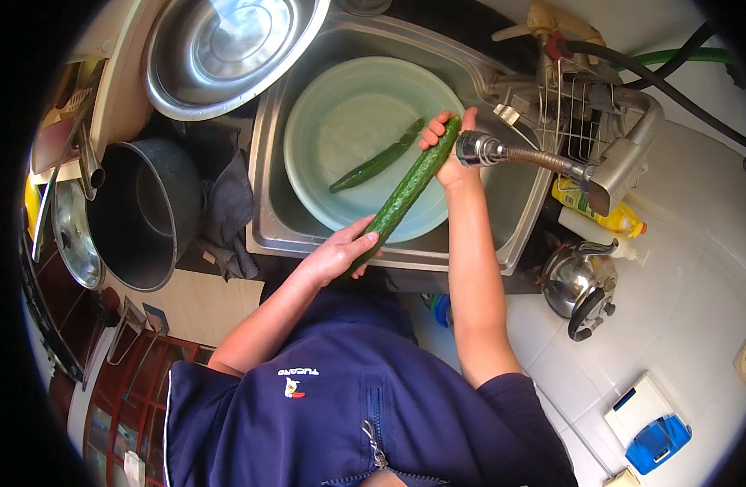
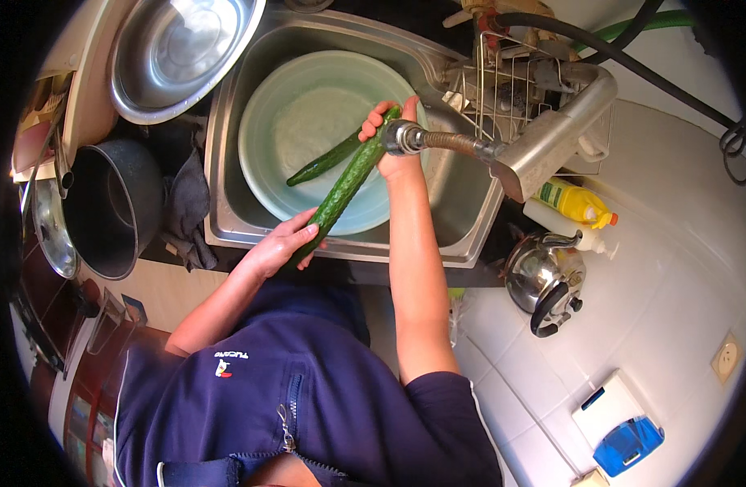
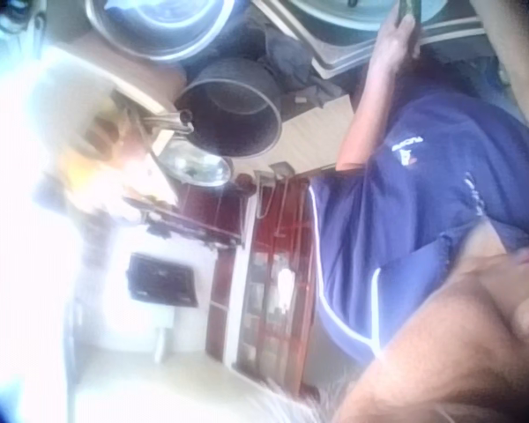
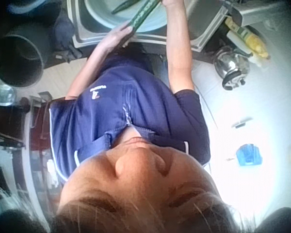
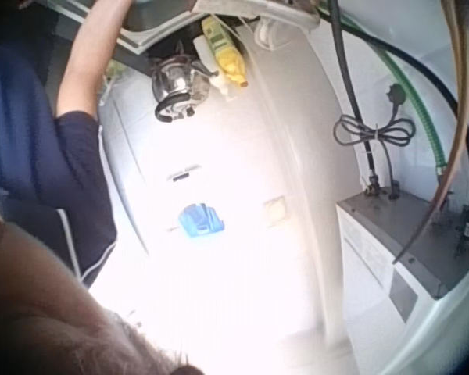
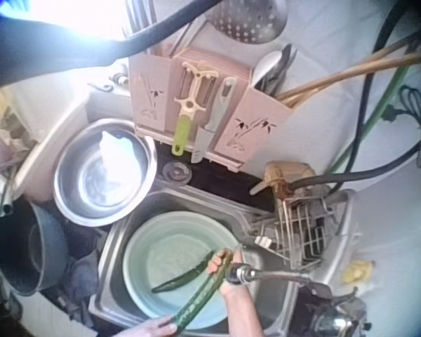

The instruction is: The person washes cucumbers in a basin of water in a sink, rubbing their surfaces by hand, and then places one on a dish rack.

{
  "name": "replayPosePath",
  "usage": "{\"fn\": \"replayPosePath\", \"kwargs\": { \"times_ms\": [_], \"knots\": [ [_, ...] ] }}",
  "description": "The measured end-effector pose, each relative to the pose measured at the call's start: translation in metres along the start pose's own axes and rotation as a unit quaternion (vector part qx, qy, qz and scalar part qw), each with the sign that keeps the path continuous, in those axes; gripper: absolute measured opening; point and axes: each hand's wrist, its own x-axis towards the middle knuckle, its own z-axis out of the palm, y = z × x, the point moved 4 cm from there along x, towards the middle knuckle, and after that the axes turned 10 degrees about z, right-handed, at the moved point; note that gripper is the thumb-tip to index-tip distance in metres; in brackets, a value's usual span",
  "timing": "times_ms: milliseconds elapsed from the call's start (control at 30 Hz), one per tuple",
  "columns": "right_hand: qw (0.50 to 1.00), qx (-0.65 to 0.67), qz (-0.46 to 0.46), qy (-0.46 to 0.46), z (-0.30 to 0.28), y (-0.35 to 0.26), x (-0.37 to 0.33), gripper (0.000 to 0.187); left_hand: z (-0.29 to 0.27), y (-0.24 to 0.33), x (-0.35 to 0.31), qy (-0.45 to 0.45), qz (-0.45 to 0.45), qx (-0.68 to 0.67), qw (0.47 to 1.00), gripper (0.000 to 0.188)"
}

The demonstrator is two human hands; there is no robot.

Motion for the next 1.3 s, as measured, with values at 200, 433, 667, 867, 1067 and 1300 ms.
{"fn": "replayPosePath", "kwargs": {
  "times_ms": [200,433,667,867,1067,1300],
  "knots": [
    [0.999,0.014,-0.016,-0.037,0.039,-0.002,-0.029,0.047,-0.032,-0.009,0.007,0.033,0.006,0.013,0.999,0.043],
    [0.998,-0.026,-0.010,-0.050,0.030,-0.007,-0.028,0.030,-0.042,-0.011,0.008,0.019,0.012,0.064,0.998,0.040],
    [0.999,0.029,0.034,0.030,0.019,-0.006,-0.022,0.033,-0.048,-0.007,0.013,0.156,0.175,0.284,0.930,0.046],
    [0.991,0.107,0.029,-0.076,0.037,-0.001,-0.031,0.041,-0.033,-0.014,0.020,-0.010,-0.049,-0.038,0.998,0.053],
    [0.987,0.134,-0.003,-0.087,0.032,-0.006,-0.027,0.038,-0.005,-0.002,0.025,0.011,-0.026,-0.116,0.993,0.054],
    [0.986,0.159,-0.039,0.035,-0.011,-0.017,-0.015,0.023,-0.015,0.009,0.031,0.021,0.097,0.144,0.985,0.044]
  ]
}}
